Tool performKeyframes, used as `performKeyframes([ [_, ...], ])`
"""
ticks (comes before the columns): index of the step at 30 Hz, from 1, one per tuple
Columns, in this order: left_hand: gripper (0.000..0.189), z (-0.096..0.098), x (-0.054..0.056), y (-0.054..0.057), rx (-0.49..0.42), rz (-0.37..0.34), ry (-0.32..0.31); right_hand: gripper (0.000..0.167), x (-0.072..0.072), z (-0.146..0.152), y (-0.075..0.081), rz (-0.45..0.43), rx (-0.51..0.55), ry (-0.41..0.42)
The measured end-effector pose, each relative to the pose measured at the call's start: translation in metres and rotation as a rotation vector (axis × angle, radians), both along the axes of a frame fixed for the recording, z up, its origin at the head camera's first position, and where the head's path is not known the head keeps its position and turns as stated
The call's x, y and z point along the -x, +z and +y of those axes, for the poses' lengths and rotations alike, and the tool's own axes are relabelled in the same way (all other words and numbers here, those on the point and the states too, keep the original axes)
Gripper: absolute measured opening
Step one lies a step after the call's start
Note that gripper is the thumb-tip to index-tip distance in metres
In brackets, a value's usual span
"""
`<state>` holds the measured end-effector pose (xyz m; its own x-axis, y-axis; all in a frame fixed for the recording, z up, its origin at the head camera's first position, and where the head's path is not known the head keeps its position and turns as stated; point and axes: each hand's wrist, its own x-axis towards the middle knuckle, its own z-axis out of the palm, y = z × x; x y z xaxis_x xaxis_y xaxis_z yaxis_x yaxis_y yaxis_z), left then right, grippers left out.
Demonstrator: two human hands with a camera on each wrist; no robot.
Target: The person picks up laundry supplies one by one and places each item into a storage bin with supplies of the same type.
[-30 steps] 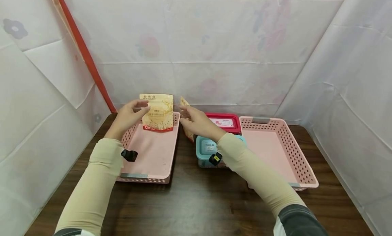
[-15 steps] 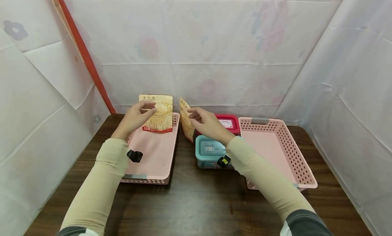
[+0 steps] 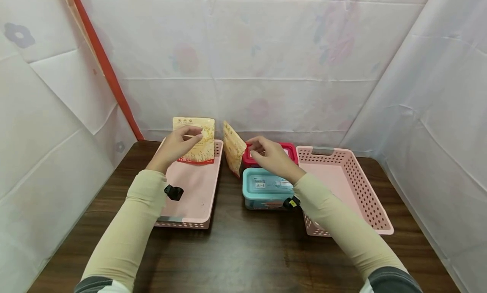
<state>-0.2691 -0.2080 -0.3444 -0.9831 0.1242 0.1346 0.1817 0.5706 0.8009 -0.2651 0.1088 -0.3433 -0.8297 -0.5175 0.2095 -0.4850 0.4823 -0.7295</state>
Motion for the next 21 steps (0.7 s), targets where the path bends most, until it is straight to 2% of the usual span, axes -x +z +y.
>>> performKeyframes([
  [7,0.054,0.004,0.005,-0.002,-0.008,-0.029,-0.022,0.035,0.001,0.005,-0.004,-0.007,-0.013,-0.002],
  [16,0.046,0.016,0.025,-0.007,0.0,-0.012,-0.024,0.036,0.007,0.004,-0.01,-0.069,-0.043,-0.031],
  [21,0.045,0.023,0.032,-0.007,-0.028,-0.049,-0.006,0.036,0.011,0.001,-0.015,-0.092,-0.045,-0.029],
])
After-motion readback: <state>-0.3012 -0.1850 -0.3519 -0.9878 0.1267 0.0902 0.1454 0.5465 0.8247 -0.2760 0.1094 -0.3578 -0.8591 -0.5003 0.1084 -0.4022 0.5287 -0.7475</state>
